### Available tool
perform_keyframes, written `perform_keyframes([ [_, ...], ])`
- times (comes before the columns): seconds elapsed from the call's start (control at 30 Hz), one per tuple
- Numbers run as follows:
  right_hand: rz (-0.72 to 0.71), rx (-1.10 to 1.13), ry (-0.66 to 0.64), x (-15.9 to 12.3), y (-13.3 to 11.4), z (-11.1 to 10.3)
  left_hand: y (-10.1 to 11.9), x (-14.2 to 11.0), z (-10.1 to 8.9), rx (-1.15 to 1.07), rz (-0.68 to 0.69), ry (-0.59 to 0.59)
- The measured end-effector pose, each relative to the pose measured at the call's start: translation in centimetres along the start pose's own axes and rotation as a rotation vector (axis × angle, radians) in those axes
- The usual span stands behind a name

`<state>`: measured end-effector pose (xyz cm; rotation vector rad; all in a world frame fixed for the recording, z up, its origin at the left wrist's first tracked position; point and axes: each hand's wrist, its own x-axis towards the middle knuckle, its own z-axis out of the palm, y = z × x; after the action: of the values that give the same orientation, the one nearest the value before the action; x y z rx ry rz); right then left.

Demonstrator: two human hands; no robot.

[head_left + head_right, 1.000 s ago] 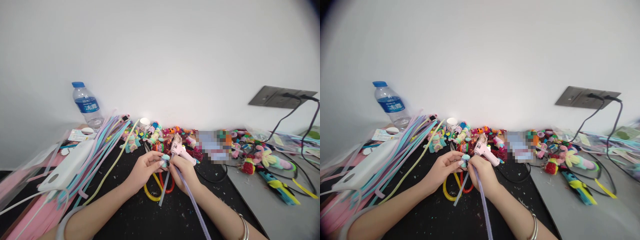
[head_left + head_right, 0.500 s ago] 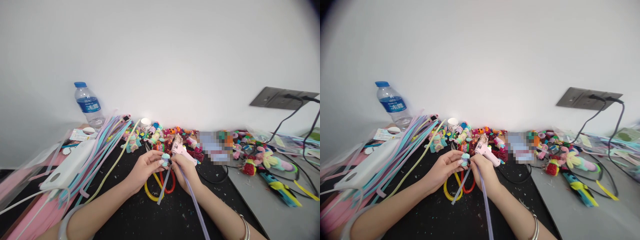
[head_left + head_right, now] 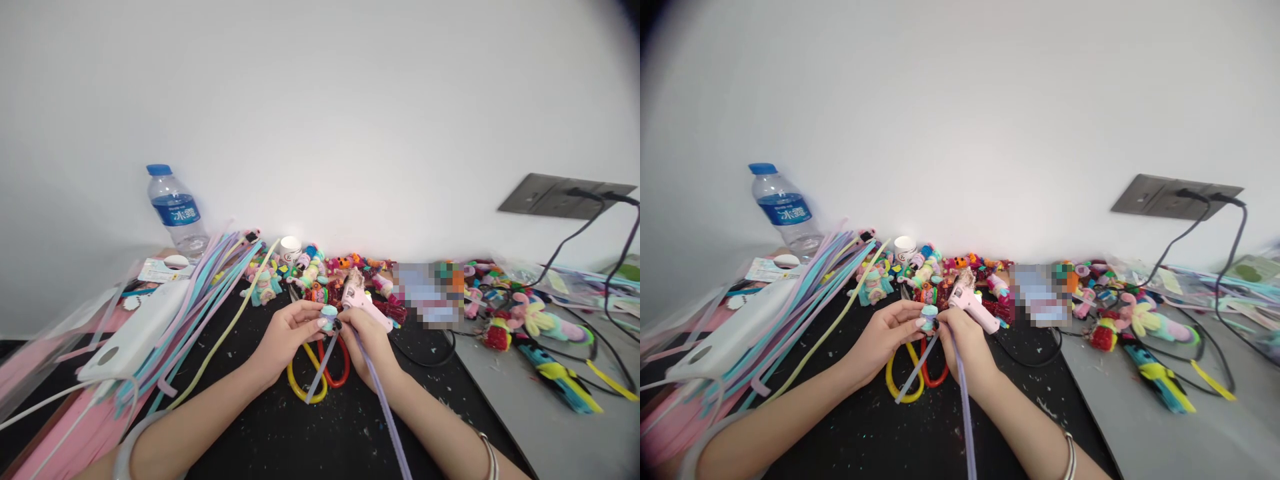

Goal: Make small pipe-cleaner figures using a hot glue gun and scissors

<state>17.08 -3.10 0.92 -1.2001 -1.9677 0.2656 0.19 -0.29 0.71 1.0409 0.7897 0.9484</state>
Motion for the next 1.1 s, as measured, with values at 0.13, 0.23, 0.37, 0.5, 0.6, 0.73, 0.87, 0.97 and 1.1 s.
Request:
perform_keyframes([
  [0.13, 0.014, 0.011, 0.003, -0.02, -0.14, 0.02, -0.08, 0.06, 0.02, 0.064, 0.051, 0.031],
  [0.23, 0.024, 0.023, 0.011, -0.05, -0.29, -0.01, -0.17, 0.09, 0.12, 0.111, 0.101, 0.046],
  [0.37, 0.041, 0.053, 0.016, -0.04, -0.60, -0.11, -0.22, -0.04, 0.27, 0.148, 0.155, 0.055],
  [0.5, 0.075, 0.097, 0.019, 0.08, -0.75, -0.18, -0.20, -0.24, 0.31, 0.133, 0.150, 0.076],
  [0.6, 0.125, 0.133, 0.017, 0.24, -0.70, -0.20, -0.12, -0.27, 0.34, 0.104, 0.124, 0.078],
  [0.73, 0.190, 0.201, -0.008, 0.42, -0.59, -0.19, 0.08, -0.26, 0.37, 0.090, 0.112, 0.058],
  [0.87, 0.215, 0.229, -0.023, 0.45, -0.56, -0.23, 0.15, -0.24, 0.30, 0.083, 0.113, 0.036],
  [0.97, 0.190, 0.187, -0.019, 0.41, -0.65, -0.27, -0.01, -0.15, 0.19, 0.077, 0.123, 0.020],
  [1.1, 0.110, 0.098, 0.017, 0.27, -0.96, -0.23, -0.31, -0.09, 0.07, 0.096, 0.167, 0.025],
])
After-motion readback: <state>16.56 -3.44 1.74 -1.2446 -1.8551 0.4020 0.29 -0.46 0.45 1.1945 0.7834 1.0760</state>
